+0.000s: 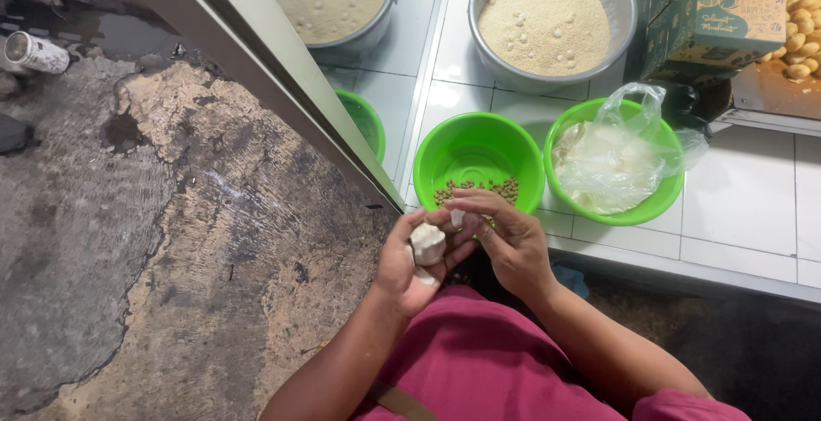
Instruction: The person repeatedly scoops small brown pellets from a green bowl and places them into a white dough wrapper held in the other hand, then folds the wrapper to enclose the filling. The process is repeated multiple times in a continuous sequence.
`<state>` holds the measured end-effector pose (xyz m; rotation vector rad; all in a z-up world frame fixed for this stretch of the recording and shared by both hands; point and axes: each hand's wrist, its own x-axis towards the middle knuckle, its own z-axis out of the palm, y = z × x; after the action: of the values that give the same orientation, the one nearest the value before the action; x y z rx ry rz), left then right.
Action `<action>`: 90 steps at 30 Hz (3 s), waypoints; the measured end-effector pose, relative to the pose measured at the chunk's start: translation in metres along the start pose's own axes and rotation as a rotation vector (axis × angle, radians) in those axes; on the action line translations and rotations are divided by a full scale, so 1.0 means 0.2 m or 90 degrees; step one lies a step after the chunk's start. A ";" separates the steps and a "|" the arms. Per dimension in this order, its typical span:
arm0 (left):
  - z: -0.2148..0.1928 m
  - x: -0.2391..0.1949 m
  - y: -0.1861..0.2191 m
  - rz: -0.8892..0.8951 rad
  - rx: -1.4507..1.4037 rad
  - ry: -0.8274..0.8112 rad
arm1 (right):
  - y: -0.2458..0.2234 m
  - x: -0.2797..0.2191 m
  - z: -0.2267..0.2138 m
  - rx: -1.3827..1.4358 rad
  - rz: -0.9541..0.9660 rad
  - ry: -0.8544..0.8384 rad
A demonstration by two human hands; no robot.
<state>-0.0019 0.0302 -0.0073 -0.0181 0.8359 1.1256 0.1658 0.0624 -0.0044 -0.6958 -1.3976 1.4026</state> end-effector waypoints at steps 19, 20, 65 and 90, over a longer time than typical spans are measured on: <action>-0.01 -0.04 0.03 0.075 0.145 -0.054 | 0.01 0.00 -0.08 0.033 0.127 -0.009; -0.02 -0.04 0.02 0.075 0.124 -0.067 | 0.02 0.00 -0.08 0.050 0.146 -0.007; -0.17 -0.02 -0.05 0.155 0.157 -0.093 | 0.00 0.09 -0.08 -0.447 -0.327 -0.203; 0.02 -0.06 -0.08 0.035 0.028 -0.163 | -0.10 -0.03 -0.12 -0.352 -0.145 -0.062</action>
<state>0.0108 0.0141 -0.0039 0.1835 0.6354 1.1333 0.1938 0.0635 0.0086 -0.7907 -1.9057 0.8809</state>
